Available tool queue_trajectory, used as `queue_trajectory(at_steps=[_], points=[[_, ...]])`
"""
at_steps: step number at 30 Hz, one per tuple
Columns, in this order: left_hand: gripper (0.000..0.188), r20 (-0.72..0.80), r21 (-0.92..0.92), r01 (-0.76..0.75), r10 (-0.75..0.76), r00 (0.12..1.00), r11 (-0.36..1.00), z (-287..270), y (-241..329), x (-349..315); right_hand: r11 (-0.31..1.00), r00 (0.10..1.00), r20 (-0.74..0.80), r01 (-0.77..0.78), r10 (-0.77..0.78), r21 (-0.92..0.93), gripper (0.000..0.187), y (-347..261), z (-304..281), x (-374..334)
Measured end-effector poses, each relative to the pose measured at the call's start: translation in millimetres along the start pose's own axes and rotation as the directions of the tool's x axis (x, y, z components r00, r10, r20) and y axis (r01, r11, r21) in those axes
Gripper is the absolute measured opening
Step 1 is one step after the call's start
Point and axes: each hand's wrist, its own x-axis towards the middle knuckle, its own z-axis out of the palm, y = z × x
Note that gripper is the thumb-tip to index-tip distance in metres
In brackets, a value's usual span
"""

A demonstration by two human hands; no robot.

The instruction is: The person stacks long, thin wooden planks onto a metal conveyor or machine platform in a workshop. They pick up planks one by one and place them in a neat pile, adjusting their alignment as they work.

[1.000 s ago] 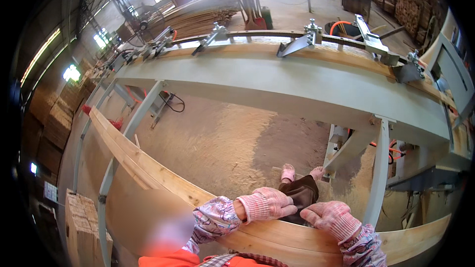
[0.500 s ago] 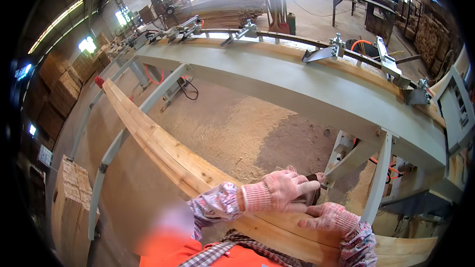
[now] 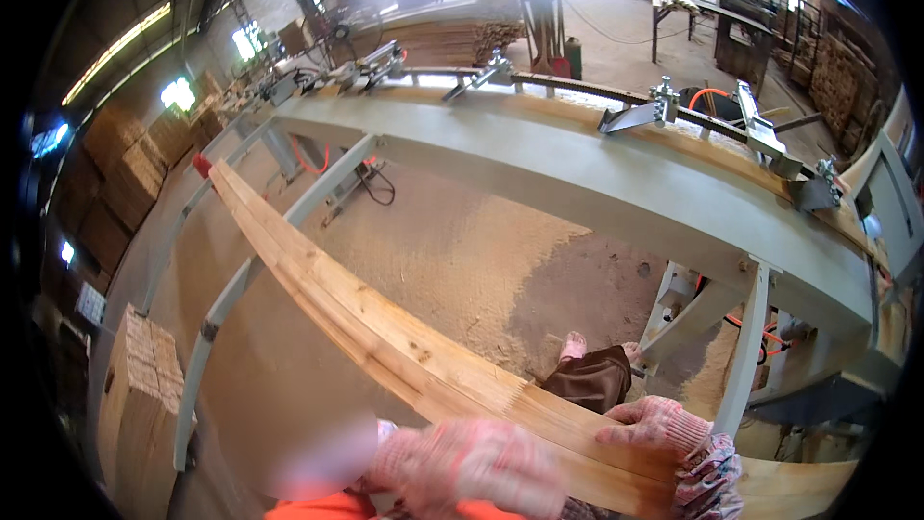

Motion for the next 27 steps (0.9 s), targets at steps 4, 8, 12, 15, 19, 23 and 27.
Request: queue_trajectory(at_steps=[4, 8, 12, 15, 19, 23, 27], points=[[0.035, -0.166, -0.201, -0.195, 0.163, 0.973, 0.96, 5.0, 17.3, 13.5, 0.995, 0.997, 0.015, 0.072, -0.073, 0.069, 0.059, -4.7, -1.3, -0.4], [0.033, -0.237, -0.031, -0.16, 0.148, 0.96, 0.987, 3.9, 21.4, 4.9, 0.996, 0.998, -0.005, 0.063, -0.063, 0.071, 0.057, -13.6, 0.0, -6.6], [0.025, -0.426, 0.117, -0.051, 0.097, 0.9, 0.992, -14.8, 33.4, -1.2, 0.984, 0.995, -0.007, 0.1, -0.1, 0.146, 0.054, 4.6, 3.4, -3.5], [0.036, -0.48, 0.138, -0.045, 0.106, 0.871, 0.989, -20.0, 32.7, -6.3, 0.986, 0.993, -0.014, 0.122, -0.121, 0.11, 0.056, -1.4, 2.0, 2.3], [0.023, -0.437, 0.314, -0.199, 0.327, 0.838, 0.928, -4.2, 32.5, 7.6, 0.995, 0.997, 0.009, 0.081, -0.081, -0.05, 0.058, 1.5, 0.5, 9.7], [0.031, -0.524, 0.427, -0.134, 0.366, 0.769, 0.894, 13.7, 33.4, 15.8, 0.991, 0.996, 0.008, 0.093, -0.092, -0.098, 0.058, -1.8, -1.0, 6.1], [0.048, -0.217, 0.372, 0.086, -0.003, 0.976, 0.924, 3.0, 13.9, -7.2, 0.988, 0.997, -0.034, 0.058, -0.064, -0.141, 0.058, -4.6, 1.3, 2.9]])
